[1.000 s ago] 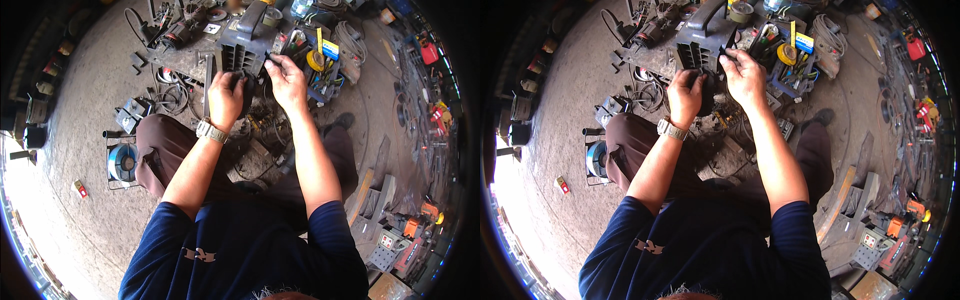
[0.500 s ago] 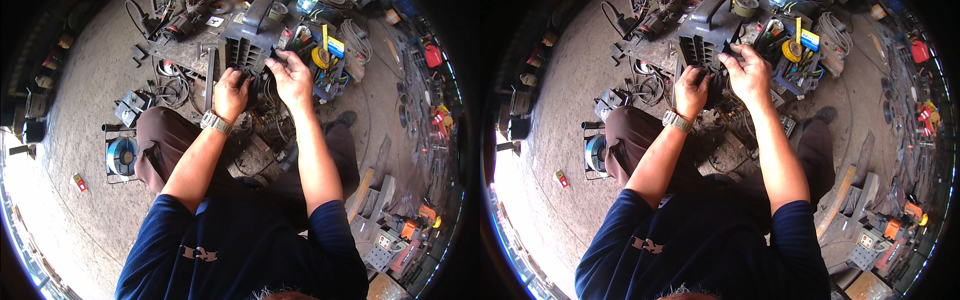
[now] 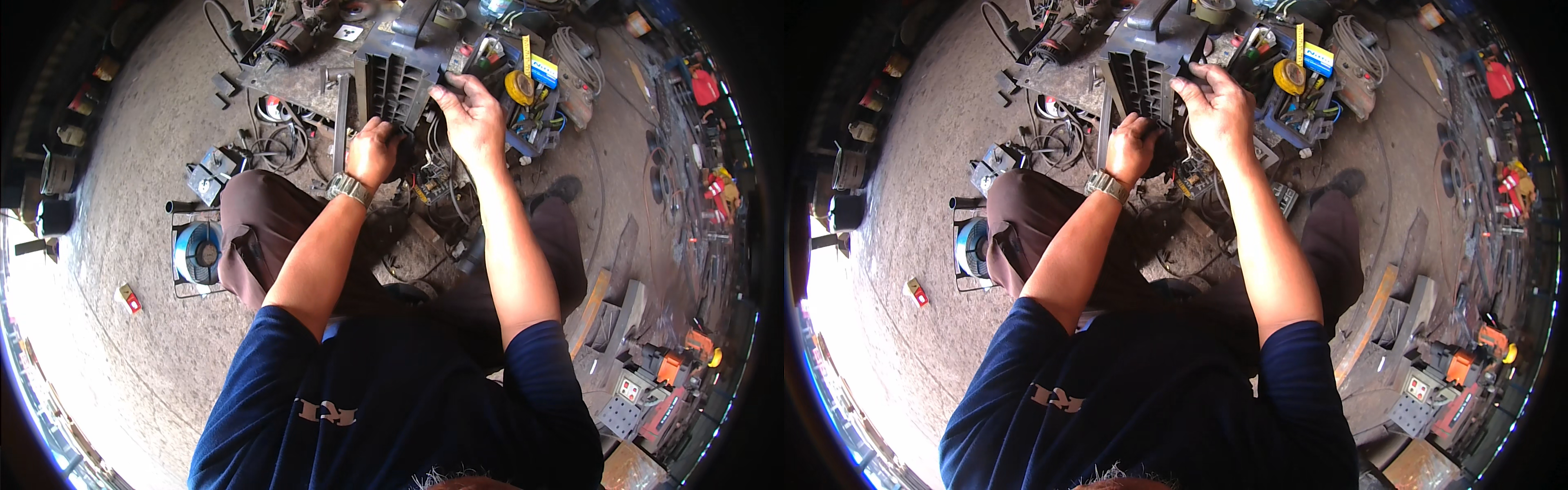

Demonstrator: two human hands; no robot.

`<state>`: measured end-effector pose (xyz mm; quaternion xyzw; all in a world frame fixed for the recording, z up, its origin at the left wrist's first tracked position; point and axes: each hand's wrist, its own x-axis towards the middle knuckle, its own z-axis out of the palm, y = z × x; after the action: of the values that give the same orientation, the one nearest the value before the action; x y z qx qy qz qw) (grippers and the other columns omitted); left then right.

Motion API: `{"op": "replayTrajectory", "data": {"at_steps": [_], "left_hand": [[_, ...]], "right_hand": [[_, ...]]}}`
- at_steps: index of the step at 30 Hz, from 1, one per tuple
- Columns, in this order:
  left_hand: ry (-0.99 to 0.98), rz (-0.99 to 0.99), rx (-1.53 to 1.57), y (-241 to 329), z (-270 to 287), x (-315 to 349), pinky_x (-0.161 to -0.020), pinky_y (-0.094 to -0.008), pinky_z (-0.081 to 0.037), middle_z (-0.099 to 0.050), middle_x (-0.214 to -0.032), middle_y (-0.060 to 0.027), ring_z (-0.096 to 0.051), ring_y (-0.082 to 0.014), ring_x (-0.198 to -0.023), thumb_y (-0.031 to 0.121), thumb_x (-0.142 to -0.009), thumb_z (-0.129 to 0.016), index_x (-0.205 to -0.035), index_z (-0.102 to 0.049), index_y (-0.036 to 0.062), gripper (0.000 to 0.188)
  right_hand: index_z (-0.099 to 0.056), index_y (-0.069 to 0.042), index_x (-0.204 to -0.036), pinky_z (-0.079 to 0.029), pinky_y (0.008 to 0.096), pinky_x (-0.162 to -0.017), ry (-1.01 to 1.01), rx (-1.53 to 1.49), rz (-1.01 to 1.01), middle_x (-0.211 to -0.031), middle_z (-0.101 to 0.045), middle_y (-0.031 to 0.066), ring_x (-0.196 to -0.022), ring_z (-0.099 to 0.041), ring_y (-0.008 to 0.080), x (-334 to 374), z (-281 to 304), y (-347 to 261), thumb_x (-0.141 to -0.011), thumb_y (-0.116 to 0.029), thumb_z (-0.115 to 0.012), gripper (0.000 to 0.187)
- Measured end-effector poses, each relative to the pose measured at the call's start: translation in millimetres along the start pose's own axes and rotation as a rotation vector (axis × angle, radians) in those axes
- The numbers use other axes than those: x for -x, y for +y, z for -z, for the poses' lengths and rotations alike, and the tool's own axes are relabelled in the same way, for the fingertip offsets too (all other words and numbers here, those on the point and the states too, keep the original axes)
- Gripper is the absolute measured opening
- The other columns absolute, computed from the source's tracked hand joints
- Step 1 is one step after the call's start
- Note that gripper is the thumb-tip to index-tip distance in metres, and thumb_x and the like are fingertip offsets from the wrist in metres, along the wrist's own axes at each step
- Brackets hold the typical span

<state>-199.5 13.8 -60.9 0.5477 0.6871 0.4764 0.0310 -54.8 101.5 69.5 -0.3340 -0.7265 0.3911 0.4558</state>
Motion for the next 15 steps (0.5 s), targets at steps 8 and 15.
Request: {"op": "replayTrajectory", "data": {"at_steps": [8,15], "left_hand": [[-0.189,0.079,-0.138,-11.5,0.8,7.1,-0.078,-0.0498,-0.057,-0.067,-0.096,-0.0165,-0.068,-0.041,-0.089,0.017,-0.088,-0.074,-0.093,-0.072,0.0056,0.013],[0.012,0.285,-0.226,-4.4,9.0,19.0,-0.082,-0.0511,-0.056,-0.069,-0.101,-0.0248,-0.069,-0.0447,-0.093,0.022,-0.084,-0.079,-0.096,-0.07,-0.0007,0.027]], "right_hand": [[-0.07,0.004,-0.12,-0.059,0.0314,-0.072,0.007,0.058,0.015,-0.088,-0.078,0.0181,-0.08,-0.077,0.0186,-2.9,-0.5,7.5,-0.093,-0.023,-0.079,0.038],[-0.069,0.003,-0.121,-0.06,0.0325,-0.071,0.005,0.097,0.017,-0.088,-0.078,0.0188,-0.08,-0.077,0.0208,0.3,-0.3,0.0,-0.094,-0.023,-0.078,0.038]]}}
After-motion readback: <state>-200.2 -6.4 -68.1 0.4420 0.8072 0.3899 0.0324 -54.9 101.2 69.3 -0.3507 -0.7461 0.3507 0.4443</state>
